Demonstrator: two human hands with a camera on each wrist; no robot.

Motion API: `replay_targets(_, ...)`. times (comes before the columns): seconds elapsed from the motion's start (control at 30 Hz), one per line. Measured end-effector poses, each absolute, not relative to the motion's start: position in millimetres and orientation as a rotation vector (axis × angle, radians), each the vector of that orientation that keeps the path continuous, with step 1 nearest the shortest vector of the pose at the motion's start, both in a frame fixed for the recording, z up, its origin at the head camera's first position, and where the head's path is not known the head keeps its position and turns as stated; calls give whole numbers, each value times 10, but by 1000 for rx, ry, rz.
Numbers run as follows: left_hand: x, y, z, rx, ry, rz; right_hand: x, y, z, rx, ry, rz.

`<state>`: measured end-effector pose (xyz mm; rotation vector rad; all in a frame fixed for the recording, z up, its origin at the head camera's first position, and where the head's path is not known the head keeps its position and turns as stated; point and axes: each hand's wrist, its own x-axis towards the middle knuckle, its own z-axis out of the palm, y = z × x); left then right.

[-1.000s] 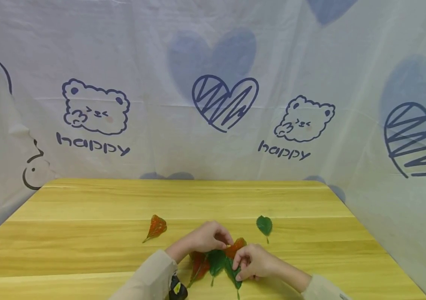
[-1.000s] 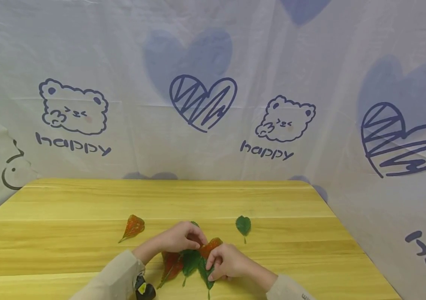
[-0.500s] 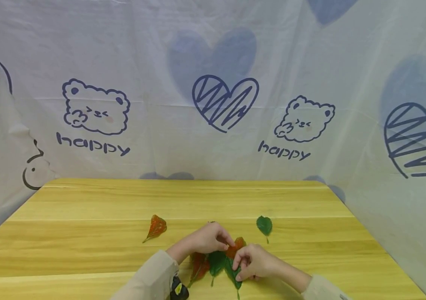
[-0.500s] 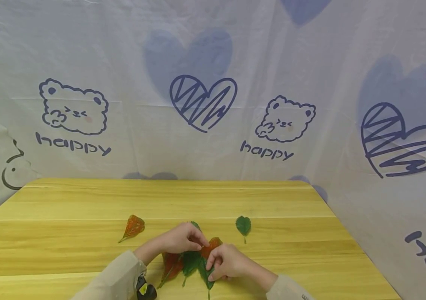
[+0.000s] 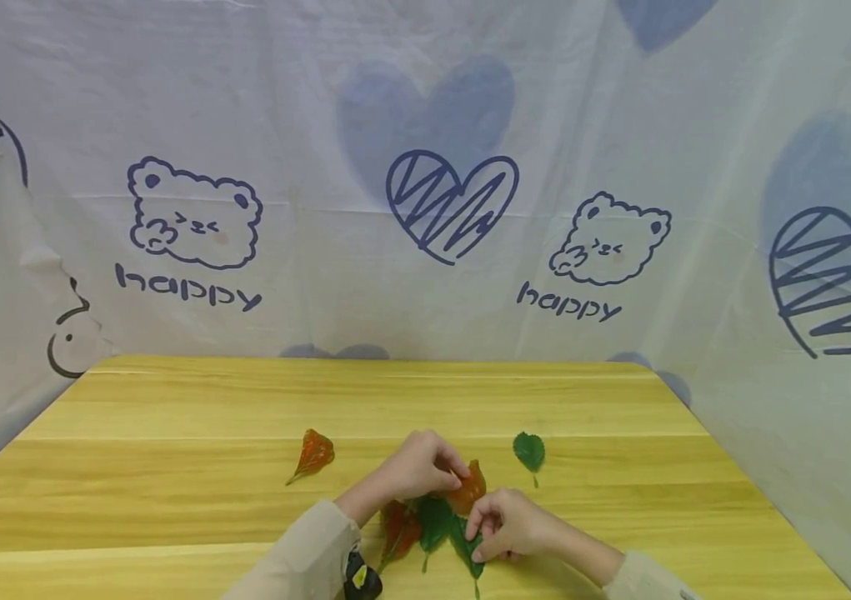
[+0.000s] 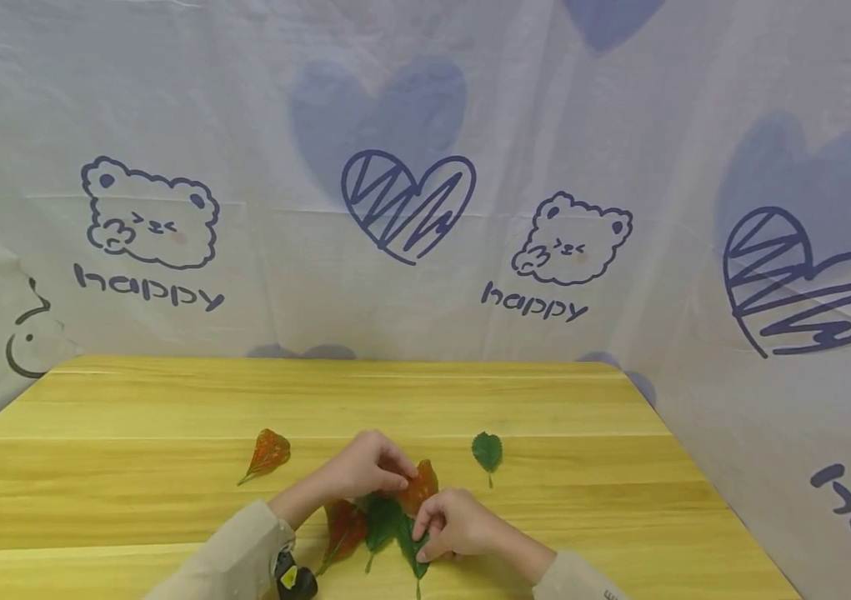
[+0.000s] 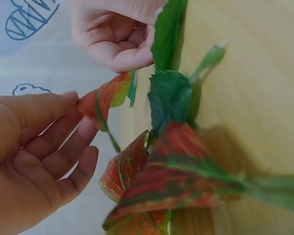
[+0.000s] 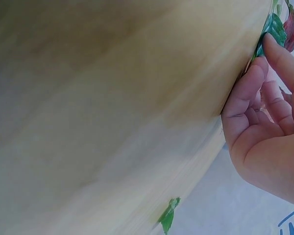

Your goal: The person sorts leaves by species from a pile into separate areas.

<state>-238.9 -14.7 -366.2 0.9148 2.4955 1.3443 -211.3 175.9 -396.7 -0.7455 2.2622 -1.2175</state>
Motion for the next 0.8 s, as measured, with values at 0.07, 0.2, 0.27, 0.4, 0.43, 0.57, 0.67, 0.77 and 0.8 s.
replay_targets(0.07, -2385, -148, -3647, 922, 2518, 1362, -2117, 1756, -3973, -746, 2271, -1208)
replay_targets(0.2, -2382, -166, -3625, 942, 2554, 1388, -2120, 1755, -3978, -736, 2278, -1201)
replay_targets(0.27, -2385, -180, -3618, 946, 2563, 1401, -2118, 1757, -3975, -730, 2277, -1204)
replay_targets(0.4, -2395, -216, -3602, 945, 2584, 1413, -2111, 1758, -3967, -719, 2275, -1209)
replay_targets(0.43, -2398, -227, -3598, 944, 2591, 1415, -2111, 1758, -3967, -716, 2274, -1209)
replay_targets(0.57, -2406, -275, -3578, 921, 2602, 1435, -2111, 1756, -3967, -708, 2267, -1212)
replay_targets(0.67, -2411, -316, -3562, 901, 2606, 1453, -2111, 1755, -3968, -708, 2261, -1219)
replay_targets(0.77, -2420, -353, -3560, 892, 2628, 1458, -2110, 1754, -3967, -712, 2261, -1217)
replay_targets(0.8, -2425, -367, -3565, 889, 2636, 1459, -2110, 1753, -3967, -713, 2261, -1217)
